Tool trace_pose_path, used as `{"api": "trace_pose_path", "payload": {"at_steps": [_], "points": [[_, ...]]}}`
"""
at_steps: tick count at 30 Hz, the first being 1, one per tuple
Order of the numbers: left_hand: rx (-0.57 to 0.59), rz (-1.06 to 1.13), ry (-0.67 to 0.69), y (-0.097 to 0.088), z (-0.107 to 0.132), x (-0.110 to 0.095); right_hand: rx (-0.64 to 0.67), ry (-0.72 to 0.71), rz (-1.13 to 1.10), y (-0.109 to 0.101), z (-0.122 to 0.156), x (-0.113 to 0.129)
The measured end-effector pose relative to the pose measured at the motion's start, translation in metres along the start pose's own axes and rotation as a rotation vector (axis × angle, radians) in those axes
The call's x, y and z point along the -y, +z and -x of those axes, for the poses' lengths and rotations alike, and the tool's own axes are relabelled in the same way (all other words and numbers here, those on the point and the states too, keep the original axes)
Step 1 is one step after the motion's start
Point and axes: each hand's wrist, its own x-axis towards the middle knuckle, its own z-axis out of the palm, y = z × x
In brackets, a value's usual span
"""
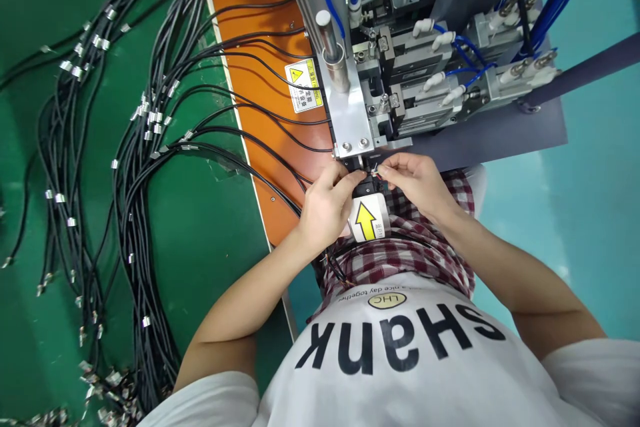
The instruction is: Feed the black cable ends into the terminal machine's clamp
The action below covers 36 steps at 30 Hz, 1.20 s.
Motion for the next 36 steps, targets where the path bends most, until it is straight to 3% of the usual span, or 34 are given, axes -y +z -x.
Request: {"api": "trace_pose_path", "payload": {"at_steps": [11, 19, 25, 32, 36], "points": [[0.087, -0.180, 0.075, -0.005, -0.004, -0.005, -0.008, 0.011, 0.049, 0.003, 0.000, -0.004], [0.074, -0.199, 0.123, -0.006, -0.004, -0.002, -0.063, -0.034, 0.265, 0.007, 0.004, -0.007], [0.081, -0.293, 0.118, -0.006, -0.006, -0.004, -0.046, -0.043, 0.144, 0.003, 0.005, -0.010], [0.077, -0.268, 0.063, -0.005, -0.005, -0.003, -0.112, -0.160, 0.235, 0.002, 0.007, -0.006], [0.084, -0.278, 0.075, -0.006, -0.004, -0.003, -0.203, -0.318, 0.385, 0.011, 0.012, -0.005]]}}
